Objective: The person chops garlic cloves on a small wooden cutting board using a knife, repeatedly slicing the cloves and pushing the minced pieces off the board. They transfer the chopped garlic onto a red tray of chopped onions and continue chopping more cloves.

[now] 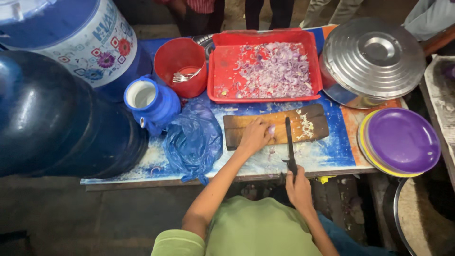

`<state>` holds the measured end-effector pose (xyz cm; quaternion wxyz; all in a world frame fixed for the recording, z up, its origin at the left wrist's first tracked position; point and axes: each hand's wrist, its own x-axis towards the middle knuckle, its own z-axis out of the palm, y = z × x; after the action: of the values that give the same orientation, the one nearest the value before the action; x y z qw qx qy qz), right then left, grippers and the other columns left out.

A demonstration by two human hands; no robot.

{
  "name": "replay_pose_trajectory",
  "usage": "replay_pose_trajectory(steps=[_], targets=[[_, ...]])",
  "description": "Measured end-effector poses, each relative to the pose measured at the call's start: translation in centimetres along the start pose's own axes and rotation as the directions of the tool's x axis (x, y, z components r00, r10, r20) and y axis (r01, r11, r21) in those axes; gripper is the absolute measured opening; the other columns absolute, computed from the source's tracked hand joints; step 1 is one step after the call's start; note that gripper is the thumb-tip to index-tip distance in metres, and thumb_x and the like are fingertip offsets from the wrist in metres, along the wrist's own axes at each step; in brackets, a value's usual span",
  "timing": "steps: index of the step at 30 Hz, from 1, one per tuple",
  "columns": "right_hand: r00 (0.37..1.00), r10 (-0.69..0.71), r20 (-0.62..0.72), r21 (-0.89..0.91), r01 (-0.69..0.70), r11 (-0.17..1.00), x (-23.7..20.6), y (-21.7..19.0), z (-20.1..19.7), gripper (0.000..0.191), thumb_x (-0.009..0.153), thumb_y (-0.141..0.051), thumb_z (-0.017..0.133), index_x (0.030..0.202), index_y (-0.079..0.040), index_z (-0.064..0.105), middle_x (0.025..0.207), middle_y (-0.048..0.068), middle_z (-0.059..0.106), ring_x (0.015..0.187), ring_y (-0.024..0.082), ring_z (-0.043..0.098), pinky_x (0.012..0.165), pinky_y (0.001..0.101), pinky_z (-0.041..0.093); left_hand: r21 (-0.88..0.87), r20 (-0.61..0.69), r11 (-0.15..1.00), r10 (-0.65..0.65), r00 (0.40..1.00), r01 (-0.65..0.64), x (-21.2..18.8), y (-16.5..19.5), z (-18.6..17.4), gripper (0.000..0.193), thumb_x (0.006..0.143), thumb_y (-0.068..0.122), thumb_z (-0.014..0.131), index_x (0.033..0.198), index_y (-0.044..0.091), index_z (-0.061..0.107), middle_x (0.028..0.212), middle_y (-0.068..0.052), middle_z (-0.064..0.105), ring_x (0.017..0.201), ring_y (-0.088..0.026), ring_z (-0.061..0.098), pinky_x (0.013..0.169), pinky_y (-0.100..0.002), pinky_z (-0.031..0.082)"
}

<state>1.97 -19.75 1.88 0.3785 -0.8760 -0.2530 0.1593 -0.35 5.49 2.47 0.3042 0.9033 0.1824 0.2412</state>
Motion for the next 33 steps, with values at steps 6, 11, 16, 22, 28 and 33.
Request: replay_pose_trajectory(steps=[6, 11, 16, 22, 28, 33], targets=[[0.985, -0.170, 0.018, -0.046, 0.171, 0.984, 2.3, -0.7, 1.6, 0.040, 0.101, -0.023, 0.049, 0.132, 0.002, 0.048, 0.102, 0.035, 0.067, 0.095, 0.056, 0.063, 0.082, 0.0595, 0.049, -0.008, -0.074, 1.000, -0.026, 0.997, 0.025, -0.6, 0.1, 0.7, 0.028, 0.086, 0.022, 0.070, 0.109, 0.008, 0.078, 0.105, -0.016, 0.067, 0.101, -0.038, 0.063, 0.090, -0.048, 0.052], [0.996, 0.017, 0.084, -0.062, -0.011, 0.998, 2.3, -1.1, 1.4, 0.040, 0.100, -0.025, 0.048, 0.131, -0.001, 0.049, 0.095, 0.033, 0.070, 0.094, 0.055, 0.064, 0.083, 0.0607, 0.048, 0.053, -0.070, 0.997, -0.060, 0.996, 0.063, -0.4, 1.2, 0.7, 0.024, 0.093, 0.027, 0.070, 0.106, 0.009, 0.078, 0.104, -0.018, 0.066, 0.097, -0.039, 0.061, 0.087, -0.050, 0.050], [0.997, -0.027, 0.069, -0.072, 0.032, 0.997, 1.1, -0.9, 0.7, 0.040, 0.101, -0.026, 0.047, 0.132, -0.001, 0.048, 0.095, 0.035, 0.068, 0.092, 0.057, 0.063, 0.082, 0.0621, 0.047, 0.012, -0.060, 1.000, -0.018, 0.998, 0.018, -0.2, 0.8, 0.4, 0.027, 0.088, 0.026, 0.070, 0.109, 0.012, 0.079, 0.101, -0.015, 0.065, 0.097, -0.036, 0.062, 0.085, -0.048, 0.051], [0.992, 0.067, 0.110, -0.221, -0.041, 0.974, 0.4, -2.8, -1.2, 0.044, 0.102, -0.028, 0.045, 0.136, -0.002, 0.048, 0.100, 0.035, 0.069, 0.093, 0.057, 0.063, 0.085, 0.0631, 0.048, 0.028, -0.111, 0.999, -0.035, 0.993, 0.038, -0.6, 1.3, 0.9, 0.027, 0.085, 0.030, 0.074, 0.105, 0.014, 0.079, 0.099, -0.011, 0.064, 0.096, -0.033, 0.063, 0.084, -0.046, 0.052], [0.973, 0.182, 0.140, -0.345, -0.124, 0.930, -1.7, -5.0, -4.3, 0.044, 0.099, -0.029, 0.047, 0.137, -0.006, 0.051, 0.105, 0.031, 0.070, 0.095, 0.056, 0.065, 0.086, 0.0624, 0.050, 0.043, -0.159, 0.999, -0.015, 0.987, 0.022, -1.1, 1.5, 0.7, 0.026, 0.087, 0.032, 0.075, 0.105, 0.014, 0.080, 0.098, -0.012, 0.063, 0.093, -0.033, 0.062, 0.081, -0.046, 0.049], [0.976, 0.147, 0.158, -0.351, -0.084, 0.933, -1.5, -5.7, -4.5, 0.044, 0.100, -0.030, 0.046, 0.136, -0.006, 0.051, 0.108, 0.029, 0.070, 0.094, 0.055, 0.065, 0.084, 0.0619, 0.051, 0.019, -0.140, 1.000, -0.007, 0.990, 0.009, -1.1, 1.2, 0.6, 0.026, 0.087, 0.028, 0.074, 0.107, 0.013, 0.079, 0.100, -0.013, 0.063, 0.096, -0.034, 0.062, 0.084, -0.046, 0.049]])
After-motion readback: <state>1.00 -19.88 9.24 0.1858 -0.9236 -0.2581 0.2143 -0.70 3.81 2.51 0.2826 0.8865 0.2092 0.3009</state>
